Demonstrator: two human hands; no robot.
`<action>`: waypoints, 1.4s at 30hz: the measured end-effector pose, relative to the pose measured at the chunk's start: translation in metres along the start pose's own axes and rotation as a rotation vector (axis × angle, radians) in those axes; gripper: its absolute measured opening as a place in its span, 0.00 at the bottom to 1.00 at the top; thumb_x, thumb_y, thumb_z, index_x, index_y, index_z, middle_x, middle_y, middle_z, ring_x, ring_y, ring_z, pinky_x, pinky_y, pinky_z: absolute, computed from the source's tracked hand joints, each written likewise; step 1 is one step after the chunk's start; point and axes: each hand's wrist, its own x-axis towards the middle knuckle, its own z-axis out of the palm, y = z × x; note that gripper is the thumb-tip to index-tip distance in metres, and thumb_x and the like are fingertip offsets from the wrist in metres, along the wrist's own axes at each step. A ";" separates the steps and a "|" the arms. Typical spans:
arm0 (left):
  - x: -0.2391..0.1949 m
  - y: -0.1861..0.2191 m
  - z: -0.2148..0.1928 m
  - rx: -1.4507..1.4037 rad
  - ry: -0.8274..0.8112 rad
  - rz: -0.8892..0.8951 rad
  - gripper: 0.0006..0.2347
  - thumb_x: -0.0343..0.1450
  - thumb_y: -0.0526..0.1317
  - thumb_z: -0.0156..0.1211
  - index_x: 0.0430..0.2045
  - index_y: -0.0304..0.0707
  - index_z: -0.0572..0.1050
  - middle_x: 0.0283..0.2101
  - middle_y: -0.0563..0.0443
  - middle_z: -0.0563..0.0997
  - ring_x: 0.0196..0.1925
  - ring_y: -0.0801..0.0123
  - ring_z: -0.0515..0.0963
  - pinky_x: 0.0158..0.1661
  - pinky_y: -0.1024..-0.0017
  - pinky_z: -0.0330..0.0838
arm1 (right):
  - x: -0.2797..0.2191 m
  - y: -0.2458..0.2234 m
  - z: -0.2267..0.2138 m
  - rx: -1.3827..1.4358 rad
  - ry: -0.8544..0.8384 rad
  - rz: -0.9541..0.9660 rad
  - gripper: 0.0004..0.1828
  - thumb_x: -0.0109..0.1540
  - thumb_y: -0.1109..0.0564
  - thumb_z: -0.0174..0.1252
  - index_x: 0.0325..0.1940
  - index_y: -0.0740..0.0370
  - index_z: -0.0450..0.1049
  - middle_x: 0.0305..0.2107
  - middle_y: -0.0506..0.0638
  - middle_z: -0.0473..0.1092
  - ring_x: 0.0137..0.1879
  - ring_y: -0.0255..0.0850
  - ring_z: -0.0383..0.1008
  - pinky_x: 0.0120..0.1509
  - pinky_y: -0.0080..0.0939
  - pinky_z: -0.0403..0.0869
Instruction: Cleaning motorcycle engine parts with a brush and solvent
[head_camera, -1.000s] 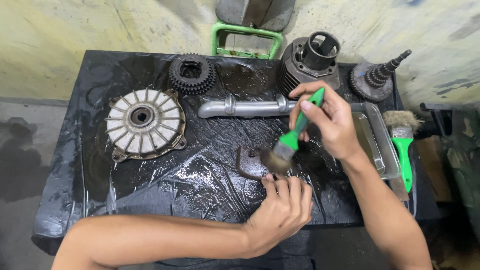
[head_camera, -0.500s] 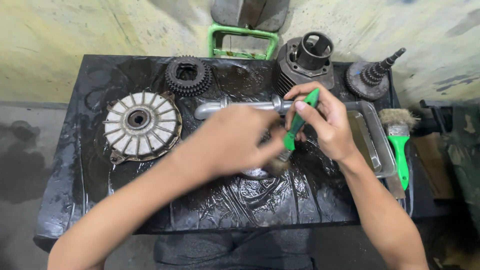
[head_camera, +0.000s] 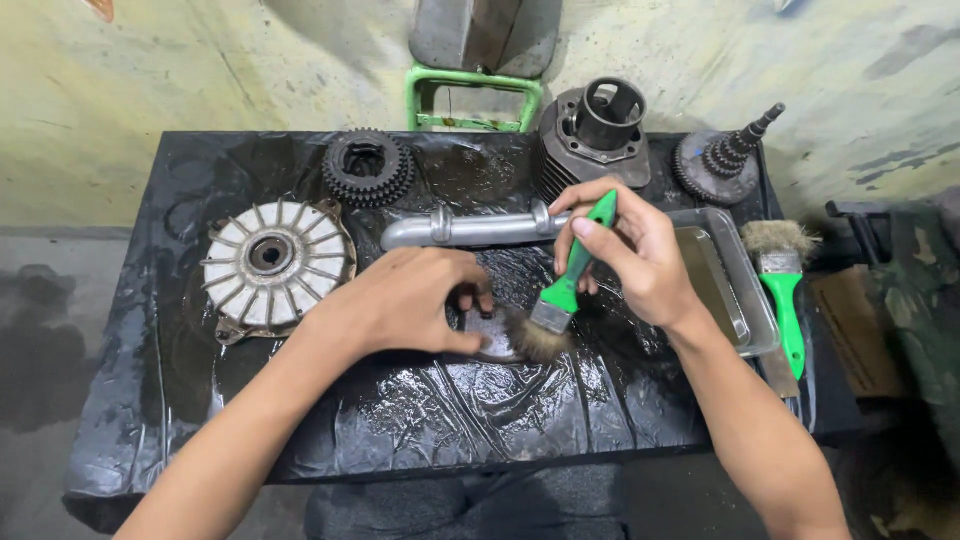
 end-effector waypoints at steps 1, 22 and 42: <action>0.001 -0.002 0.002 0.000 0.002 0.002 0.25 0.64 0.51 0.72 0.52 0.36 0.85 0.39 0.48 0.89 0.46 0.49 0.90 0.52 0.51 0.84 | 0.001 0.001 -0.001 -0.002 0.000 -0.001 0.18 0.73 0.55 0.53 0.60 0.74 0.71 0.25 0.62 0.77 0.21 0.39 0.76 0.22 0.34 0.77; 0.028 -0.054 0.036 -0.523 0.137 0.057 0.11 0.67 0.46 0.69 0.38 0.44 0.84 0.30 0.53 0.86 0.24 0.69 0.80 0.33 0.69 0.81 | -0.010 -0.038 0.010 -0.206 0.210 -0.294 0.18 0.75 0.56 0.48 0.61 0.77 0.66 0.25 0.63 0.77 0.23 0.42 0.77 0.27 0.36 0.78; -0.013 -0.031 0.002 0.002 -0.113 -0.198 0.24 0.62 0.43 0.77 0.55 0.55 0.81 0.41 0.65 0.87 0.45 0.60 0.87 0.43 0.59 0.78 | -0.087 -0.046 0.072 -0.214 0.537 -0.018 0.18 0.76 0.54 0.50 0.66 0.69 0.66 0.37 0.63 0.77 0.44 0.46 0.82 0.38 0.39 0.87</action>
